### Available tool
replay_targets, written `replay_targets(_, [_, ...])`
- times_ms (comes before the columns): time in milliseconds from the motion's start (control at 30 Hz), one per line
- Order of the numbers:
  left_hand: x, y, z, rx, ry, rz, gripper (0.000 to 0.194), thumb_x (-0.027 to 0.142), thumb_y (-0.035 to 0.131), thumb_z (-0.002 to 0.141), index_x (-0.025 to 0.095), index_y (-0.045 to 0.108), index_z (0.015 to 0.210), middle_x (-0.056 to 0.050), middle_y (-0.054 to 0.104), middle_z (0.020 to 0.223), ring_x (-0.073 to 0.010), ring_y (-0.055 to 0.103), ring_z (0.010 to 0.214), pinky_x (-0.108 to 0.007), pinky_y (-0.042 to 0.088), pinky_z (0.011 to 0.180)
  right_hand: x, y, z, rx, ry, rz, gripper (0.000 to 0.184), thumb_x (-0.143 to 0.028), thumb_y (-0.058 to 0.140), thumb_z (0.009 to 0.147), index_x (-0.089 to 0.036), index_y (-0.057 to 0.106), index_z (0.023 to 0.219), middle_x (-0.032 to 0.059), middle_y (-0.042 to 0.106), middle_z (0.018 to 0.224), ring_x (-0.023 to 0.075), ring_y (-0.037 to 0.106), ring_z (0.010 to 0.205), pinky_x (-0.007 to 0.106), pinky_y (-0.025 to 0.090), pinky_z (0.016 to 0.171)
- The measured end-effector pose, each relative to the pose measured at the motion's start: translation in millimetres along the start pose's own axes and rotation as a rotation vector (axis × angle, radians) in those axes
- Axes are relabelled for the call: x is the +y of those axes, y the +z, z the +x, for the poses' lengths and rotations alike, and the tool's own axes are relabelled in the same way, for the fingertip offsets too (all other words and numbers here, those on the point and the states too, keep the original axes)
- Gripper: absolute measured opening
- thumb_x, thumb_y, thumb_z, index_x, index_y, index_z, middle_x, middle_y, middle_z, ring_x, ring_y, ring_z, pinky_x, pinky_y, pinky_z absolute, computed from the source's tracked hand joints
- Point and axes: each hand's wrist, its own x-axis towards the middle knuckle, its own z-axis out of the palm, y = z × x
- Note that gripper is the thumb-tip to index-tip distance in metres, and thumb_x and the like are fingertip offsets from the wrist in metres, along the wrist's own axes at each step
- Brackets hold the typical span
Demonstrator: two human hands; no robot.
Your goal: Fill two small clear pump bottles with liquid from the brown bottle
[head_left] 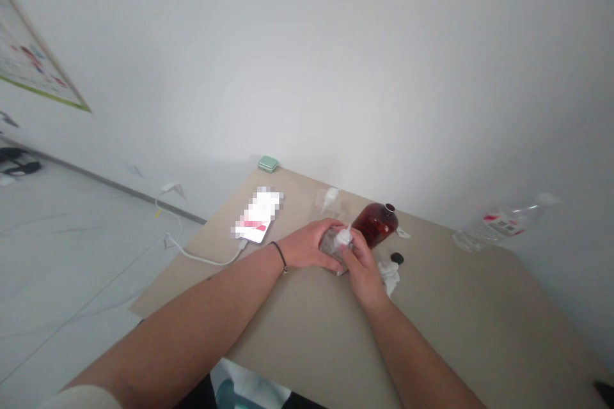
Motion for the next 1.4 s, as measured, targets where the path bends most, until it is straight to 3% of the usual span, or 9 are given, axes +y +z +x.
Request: replay_targets(1400, [-0.6,0.6,0.5,-0.002,0.002,0.008,0.09,0.04,0.092,0.061,0.018,0.05,0.138,-0.014,0.06,0.135,-0.0315,0.059,0.123,-0.046,0.043,0.108,-4.7,-0.1,-0.1,-0.008,0.0,-0.049,0.028,-0.044,0.061,0.091,-0.03,0.066,0.115,0.0057,0.063,0.118,0.0275,0.057,0.117,0.047,0.042,0.107])
